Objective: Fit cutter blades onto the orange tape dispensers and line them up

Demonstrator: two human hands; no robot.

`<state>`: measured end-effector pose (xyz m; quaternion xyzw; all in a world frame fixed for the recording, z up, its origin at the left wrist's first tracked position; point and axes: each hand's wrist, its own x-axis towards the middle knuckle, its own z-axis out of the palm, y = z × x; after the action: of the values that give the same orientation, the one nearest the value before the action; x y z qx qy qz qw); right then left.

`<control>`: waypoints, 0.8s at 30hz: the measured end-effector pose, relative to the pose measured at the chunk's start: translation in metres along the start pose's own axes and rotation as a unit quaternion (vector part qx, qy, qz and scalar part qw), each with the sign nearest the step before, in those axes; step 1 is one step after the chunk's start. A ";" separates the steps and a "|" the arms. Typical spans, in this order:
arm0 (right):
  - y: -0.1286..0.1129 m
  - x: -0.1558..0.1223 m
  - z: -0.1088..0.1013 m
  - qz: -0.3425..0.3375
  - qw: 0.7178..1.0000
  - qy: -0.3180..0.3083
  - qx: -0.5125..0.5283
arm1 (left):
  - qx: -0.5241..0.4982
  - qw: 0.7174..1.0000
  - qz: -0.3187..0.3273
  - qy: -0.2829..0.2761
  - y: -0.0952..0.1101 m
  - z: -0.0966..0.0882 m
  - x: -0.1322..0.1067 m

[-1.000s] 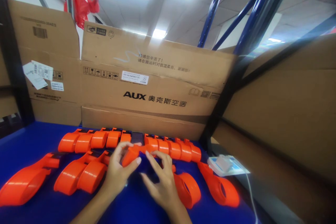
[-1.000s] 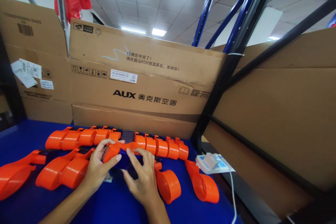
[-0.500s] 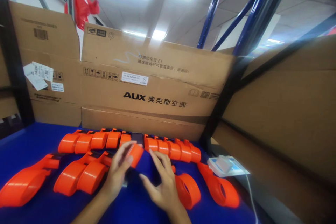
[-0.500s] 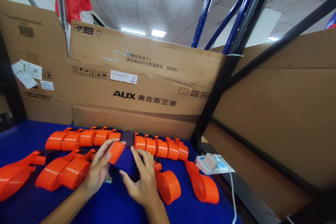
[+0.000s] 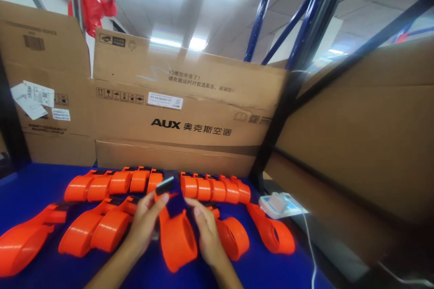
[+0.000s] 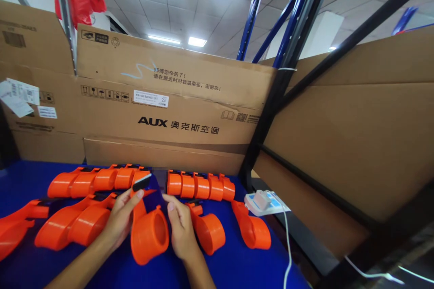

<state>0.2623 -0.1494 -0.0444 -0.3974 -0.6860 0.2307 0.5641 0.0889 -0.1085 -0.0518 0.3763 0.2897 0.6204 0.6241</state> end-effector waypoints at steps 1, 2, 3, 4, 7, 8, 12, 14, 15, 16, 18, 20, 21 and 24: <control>-0.001 0.000 -0.002 -0.028 0.999 0.001 -0.016 | -0.013 0.999 0.004 0.031 0.000 0.000 0.003; -0.002 0.000 -0.004 -0.058 0.998 -0.007 -0.038 | -0.025 0.998 0.012 0.060 0.001 -0.001 0.006; -0.003 -0.001 -0.006 -0.087 0.994 -0.020 -0.065 | -0.035 0.996 0.021 0.084 0.001 -0.002 0.008; -0.004 -0.002 -0.006 -0.112 0.989 -0.033 -0.092 | -0.041 0.994 0.029 0.101 0.002 -0.002 0.010; -0.007 -0.006 -0.003 -0.150 0.977 -0.044 -0.144 | -0.036 0.991 0.045 0.121 0.001 -0.004 0.011; -0.008 -0.007 -0.002 -0.154 0.977 -0.031 -0.147 | -0.026 0.991 0.047 0.119 0.000 -0.005 0.011; -0.017 -0.014 -0.005 -0.130 0.982 0.048 -0.131 | 0.038 0.998 0.030 0.048 -0.003 -0.007 0.009; -0.024 -0.018 -0.018 -0.083 0.986 0.091 -0.116 | 0.059 0.998 0.015 0.001 -0.004 -0.009 0.009; -0.027 -0.020 -0.027 -0.055 0.986 0.123 -0.100 | 0.065 0.998 0.010 -0.012 -0.003 -0.010 0.009; -0.030 -0.021 -0.037 -0.027 0.982 0.166 -0.084 | 0.068 0.997 0.008 -0.017 -0.003 -0.010 0.009; -0.035 -0.023 -0.062 0.024 0.963 0.258 -0.076 | 0.070 0.997 0.009 -0.014 -0.002 -0.011 0.010; -0.038 -0.023 -0.086 0.076 0.944 0.305 -0.099 | 0.065 0.998 0.016 -0.016 -0.001 -0.011 0.009; -0.039 -0.023 -0.098 0.096 0.936 0.317 -0.123 | 0.063 0.998 0.019 -0.021 0.000 -0.011 0.009; -0.039 -0.027 -0.122 0.162 0.902 0.308 -0.256 | 0.058 0.997 0.023 -0.037 0.001 -0.010 0.008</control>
<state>0.3696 -0.2095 0.0006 -0.6848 -0.4401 0.0014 0.5808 0.0808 -0.0999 -0.0559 0.4412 0.2932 0.6025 0.5970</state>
